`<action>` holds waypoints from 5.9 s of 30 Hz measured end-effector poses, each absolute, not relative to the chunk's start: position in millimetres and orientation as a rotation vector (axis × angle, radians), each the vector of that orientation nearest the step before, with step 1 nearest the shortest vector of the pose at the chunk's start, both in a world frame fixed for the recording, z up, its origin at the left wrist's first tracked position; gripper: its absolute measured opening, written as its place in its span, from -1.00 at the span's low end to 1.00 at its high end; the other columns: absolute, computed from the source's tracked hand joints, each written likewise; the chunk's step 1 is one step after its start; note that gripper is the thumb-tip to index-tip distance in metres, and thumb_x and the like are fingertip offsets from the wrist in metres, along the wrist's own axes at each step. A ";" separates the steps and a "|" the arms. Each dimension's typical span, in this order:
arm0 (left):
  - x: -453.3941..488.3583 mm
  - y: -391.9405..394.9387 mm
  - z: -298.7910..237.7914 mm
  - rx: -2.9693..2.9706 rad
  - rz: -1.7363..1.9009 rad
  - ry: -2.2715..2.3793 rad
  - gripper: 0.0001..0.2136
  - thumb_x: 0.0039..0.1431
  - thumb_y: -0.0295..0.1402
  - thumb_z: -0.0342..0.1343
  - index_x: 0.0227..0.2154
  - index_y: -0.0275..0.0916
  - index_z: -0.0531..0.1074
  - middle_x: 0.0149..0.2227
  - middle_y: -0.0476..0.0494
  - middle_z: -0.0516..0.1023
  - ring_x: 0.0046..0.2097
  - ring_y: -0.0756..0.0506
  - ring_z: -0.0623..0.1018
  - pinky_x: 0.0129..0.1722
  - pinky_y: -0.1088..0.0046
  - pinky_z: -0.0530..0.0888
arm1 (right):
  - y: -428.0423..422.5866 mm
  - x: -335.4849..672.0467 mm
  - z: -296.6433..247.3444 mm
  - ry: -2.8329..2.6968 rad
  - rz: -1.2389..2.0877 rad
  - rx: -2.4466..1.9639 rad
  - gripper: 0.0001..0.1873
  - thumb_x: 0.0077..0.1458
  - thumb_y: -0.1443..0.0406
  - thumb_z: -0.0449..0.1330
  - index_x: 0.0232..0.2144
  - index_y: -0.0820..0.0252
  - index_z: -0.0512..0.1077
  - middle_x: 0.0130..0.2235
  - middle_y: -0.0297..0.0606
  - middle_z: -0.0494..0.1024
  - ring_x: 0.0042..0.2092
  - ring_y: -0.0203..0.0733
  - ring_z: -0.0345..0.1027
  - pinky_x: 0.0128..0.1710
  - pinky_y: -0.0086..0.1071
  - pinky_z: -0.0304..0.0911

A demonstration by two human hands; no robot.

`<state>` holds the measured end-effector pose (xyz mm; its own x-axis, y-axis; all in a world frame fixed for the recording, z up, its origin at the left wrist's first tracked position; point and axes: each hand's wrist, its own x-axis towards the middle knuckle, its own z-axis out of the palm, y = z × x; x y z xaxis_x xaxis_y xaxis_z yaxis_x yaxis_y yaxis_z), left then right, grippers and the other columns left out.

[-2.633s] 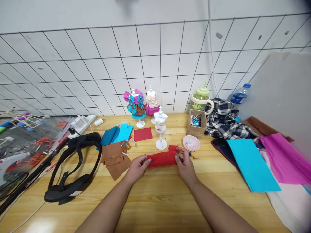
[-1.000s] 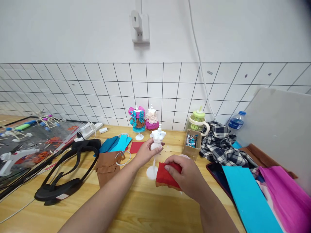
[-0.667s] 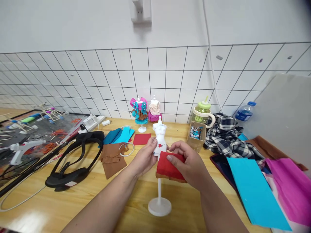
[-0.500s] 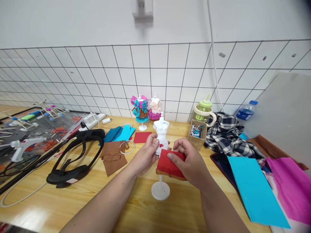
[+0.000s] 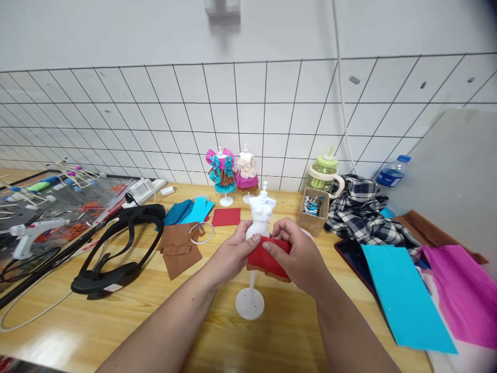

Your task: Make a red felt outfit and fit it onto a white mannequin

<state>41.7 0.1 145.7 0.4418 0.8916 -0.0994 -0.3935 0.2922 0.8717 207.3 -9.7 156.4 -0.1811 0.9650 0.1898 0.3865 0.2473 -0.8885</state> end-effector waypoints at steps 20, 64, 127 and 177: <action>24.8 9.2 143.8 0.772 0.920 0.488 -0.69 0.10 -0.36 0.22 -0.09 -0.32 0.41 -0.20 -0.24 0.58 -0.20 -0.13 0.60 -0.23 0.47 0.47 | 2.0 232.7 151.2 -1.582 1.280 -1.055 -0.73 0.02 0.19 0.29 -0.23 0.18 0.43 -0.37 -0.31 0.49 -0.33 -0.26 0.38 -0.39 -0.43 0.27; 9.4 18.7 131.1 1.314 1.033 1.014 -0.69 0.02 -0.10 0.27 -0.38 -0.29 0.55 -0.32 -0.14 0.60 -0.22 -0.11 0.52 -0.14 0.40 0.38 | 14.2 226.3 141.5 -1.590 1.448 -1.092 -0.64 -0.01 0.20 0.28 -0.13 0.20 0.50 -0.19 -0.21 0.57 -0.22 -0.17 0.42 -0.23 -0.32 0.33; -32.8 -22.6 213.7 2.771 0.520 0.458 -0.70 0.15 -0.40 0.14 -0.08 0.07 0.50 -0.26 -0.01 0.62 -0.02 -0.16 0.48 0.26 0.12 0.08 | -16.7 214.6 170.4 -1.867 1.357 -0.413 -0.94 0.01 0.32 0.34 -0.43 0.21 0.54 -0.41 -0.37 0.53 -0.35 -0.36 0.34 -0.27 -0.46 0.25; -42.4 -58.6 208.2 2.768 0.787 0.582 -0.76 0.18 -0.32 0.16 -0.10 0.02 0.56 -0.39 0.04 0.64 -0.31 -0.12 0.51 0.28 0.26 0.15 | -10.7 208.2 157.5 -1.676 1.846 -0.770 -0.76 -0.06 0.16 0.35 -0.47 0.25 0.52 -0.52 -0.41 0.38 -0.46 -0.41 0.17 -0.50 -0.51 0.07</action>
<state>-42.4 -58.6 208.2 0.7798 0.4247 0.4599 0.3151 -0.9011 0.2979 208.2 -10.7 157.5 -0.6996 0.7118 -0.0626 -0.0059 -0.0934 -0.9956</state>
